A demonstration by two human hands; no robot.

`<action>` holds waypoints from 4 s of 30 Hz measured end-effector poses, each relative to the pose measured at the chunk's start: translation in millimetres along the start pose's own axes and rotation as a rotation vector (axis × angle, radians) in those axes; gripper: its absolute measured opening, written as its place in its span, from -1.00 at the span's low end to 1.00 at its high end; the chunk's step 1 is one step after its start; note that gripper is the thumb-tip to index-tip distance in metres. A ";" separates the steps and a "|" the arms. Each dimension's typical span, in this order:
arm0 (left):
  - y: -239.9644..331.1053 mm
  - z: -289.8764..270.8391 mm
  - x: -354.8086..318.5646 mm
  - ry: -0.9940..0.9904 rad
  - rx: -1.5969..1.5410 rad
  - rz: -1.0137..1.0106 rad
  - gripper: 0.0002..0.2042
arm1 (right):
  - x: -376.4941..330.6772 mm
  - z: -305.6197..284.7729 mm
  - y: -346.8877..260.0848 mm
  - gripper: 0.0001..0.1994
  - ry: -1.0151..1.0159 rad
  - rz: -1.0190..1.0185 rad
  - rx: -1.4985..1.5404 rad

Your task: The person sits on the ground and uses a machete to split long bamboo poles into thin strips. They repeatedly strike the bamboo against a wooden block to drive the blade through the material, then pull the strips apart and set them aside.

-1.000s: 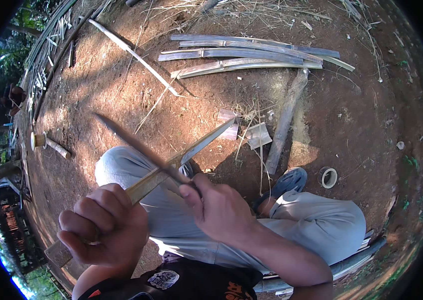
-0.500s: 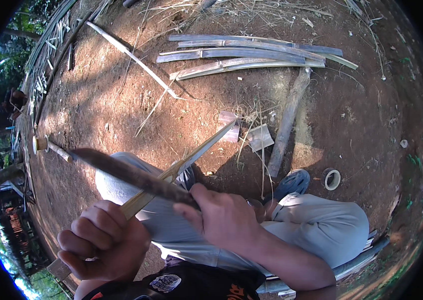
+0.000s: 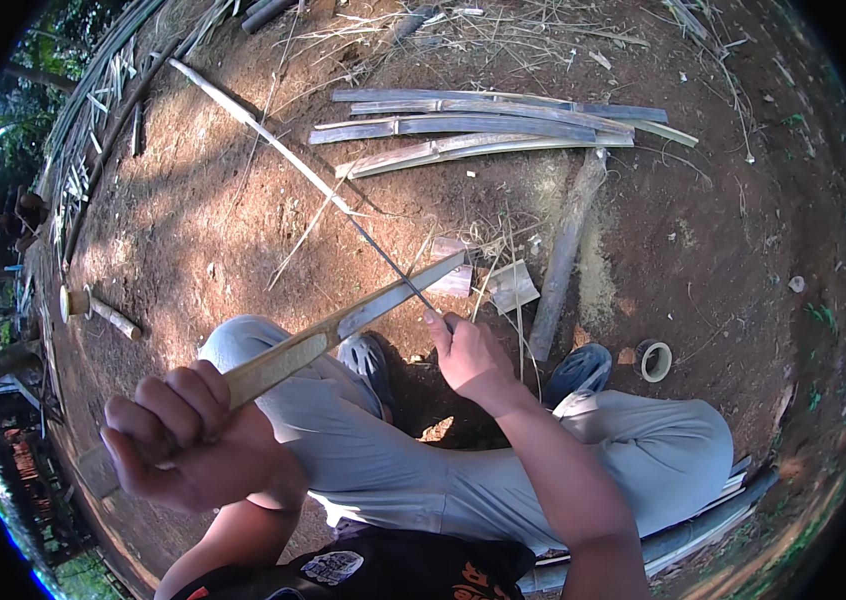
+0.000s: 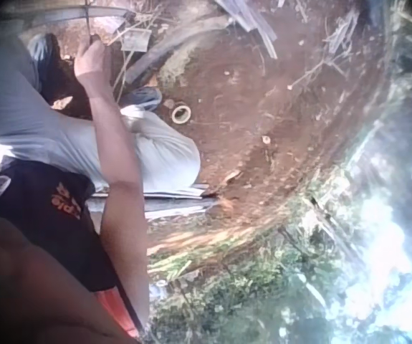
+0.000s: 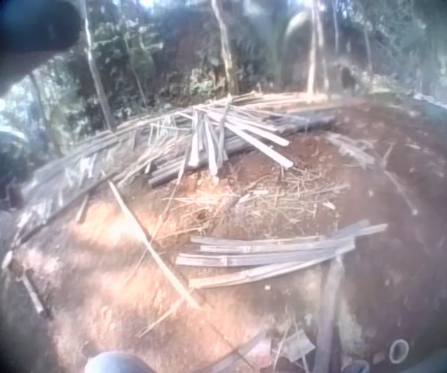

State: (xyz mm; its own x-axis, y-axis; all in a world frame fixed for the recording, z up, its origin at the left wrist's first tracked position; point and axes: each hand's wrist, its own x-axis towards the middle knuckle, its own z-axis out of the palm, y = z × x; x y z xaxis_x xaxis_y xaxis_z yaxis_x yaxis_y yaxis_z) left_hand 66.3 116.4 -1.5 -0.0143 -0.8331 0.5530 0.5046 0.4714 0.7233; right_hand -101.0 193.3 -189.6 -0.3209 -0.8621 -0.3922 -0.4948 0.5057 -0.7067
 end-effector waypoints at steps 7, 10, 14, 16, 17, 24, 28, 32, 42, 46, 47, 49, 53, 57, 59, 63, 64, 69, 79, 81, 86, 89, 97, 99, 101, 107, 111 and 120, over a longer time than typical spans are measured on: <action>-1.7 -11.4 6.9 -0.011 -0.047 -0.022 -0.62 | -10.6 2.6 -29.5 -0.38 0.011 -0.027 -0.018; -0.4 -8.0 6.7 -0.064 -0.030 -0.003 -0.62 | 20.3 11.2 21.4 -0.35 -0.017 0.196 -0.064; -2.1 -14.8 19.1 0.032 -0.057 -0.026 -0.61 | 9.2 24.6 -5.3 -0.38 0.049 0.077 -0.140; -0.8 -14.7 12.5 0.016 -0.070 -0.046 -0.61 | -20.3 22.5 -22.0 -0.42 0.000 -0.071 -0.044; -1.4 -8.7 10.7 0.001 -0.072 -0.051 -0.61 | -15.3 23.3 -14.7 -0.41 0.048 -0.016 -0.065; -15.9 -0.1 22.3 -0.003 -0.084 -0.046 -0.61 | 57.7 55.9 122.7 -0.27 -0.023 0.517 -0.058; -3.3 -35.3 39.4 0.202 -0.075 -0.039 -0.60 | 60.3 96.4 57.6 -0.20 0.116 0.246 0.064; -39.0 -35.7 58.0 0.306 0.009 -0.132 -0.65 | 84.2 110.5 93.9 -0.26 0.108 0.446 0.438; -9.1 -68.9 54.5 0.342 0.093 -0.222 -0.62 | 132.8 94.2 99.3 0.01 0.299 0.024 -0.136; 35.0 -55.1 59.0 0.410 0.279 0.043 -0.71 | 121.2 91.1 62.0 -0.09 0.380 -0.397 -0.177; 52.5 -49.9 60.8 0.407 0.254 0.189 -0.71 | 124.9 86.4 54.1 -0.09 0.364 -0.423 -0.182; 86.8 -46.3 46.4 0.412 0.267 0.106 -0.70 | 126.2 78.0 39.2 -0.24 0.308 -0.559 -0.155; 55.0 -70.3 51.1 0.360 0.247 0.174 -0.58 | 124.0 104.4 -6.4 -0.40 0.311 -0.623 -0.058; 89.5 -121.0 -26.7 0.510 0.886 0.221 -0.33 | 116.8 130.4 3.1 -0.46 0.251 -0.555 0.017; 75.7 -138.2 -69.3 0.256 1.318 -0.335 -0.25 | 124.7 128.3 5.8 -0.49 0.282 -0.491 0.077; 84.4 -96.5 -124.4 0.175 1.595 0.086 -0.42 | 143.9 102.2 28.6 -0.55 0.317 -0.352 0.191; 61.2 -106.0 -127.7 0.281 1.611 0.123 -0.29 | 140.8 95.8 34.6 -0.57 0.312 -0.296 0.212; 45.2 -145.1 -121.1 0.036 1.269 -0.522 0.01 | 121.8 75.4 10.4 -0.62 0.173 -0.180 0.299; 40.3 -154.2 -103.9 0.056 1.205 -0.524 -0.31 | 57.3 17.7 -38.5 -0.74 -0.180 0.253 0.548; 48.8 -154.6 -111.3 0.064 1.424 -0.362 -0.44 | 45.7 14.7 -46.9 -0.78 -0.238 0.164 0.624; 45.2 -110.4 -99.6 -0.002 1.706 0.054 -0.66 | 29.0 -22.3 -59.4 -0.83 -0.313 0.169 0.757; 32.4 -81.5 -79.5 -0.333 1.536 0.063 -0.64 | 17.5 -43.7 -71.9 -0.81 -0.424 0.139 0.817; -47.8 -54.4 -51.4 -0.826 1.234 -0.561 -0.56 | -0.6 -78.5 -75.1 -0.73 -0.679 0.039 0.942; -50.9 -57.9 -62.4 -0.765 1.122 -0.608 -0.54 | -0.3 -77.9 -71.5 -0.69 -0.692 0.035 0.933; -47.7 -53.8 -73.7 -0.662 1.005 -0.682 -0.53 | -2.8 -73.9 -77.9 -0.64 -0.541 0.054 0.833; -55.0 -32.6 -113.5 -0.295 0.868 -0.959 -0.57 | 11.2 -42.6 -63.9 -0.49 -0.386 0.164 0.885; -81.3 -45.8 -144.4 -0.148 0.960 -0.890 -0.54 | 26.0 -23.4 -33.7 -0.59 -0.324 0.260 0.997; -123.1 -64.7 -153.5 -0.122 1.007 -0.753 -0.49 | 33.1 -6.1 -32.2 -0.70 -0.248 0.188 1.093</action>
State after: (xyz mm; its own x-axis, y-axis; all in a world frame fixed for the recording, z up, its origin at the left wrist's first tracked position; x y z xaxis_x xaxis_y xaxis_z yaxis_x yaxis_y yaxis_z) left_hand 62.2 167.5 -202.2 -0.1181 -0.9836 -0.1366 -0.5418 -0.0515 0.8390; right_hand -100.7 148.6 -176.2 -0.0871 -0.8197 -0.5662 0.5528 0.4330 -0.7120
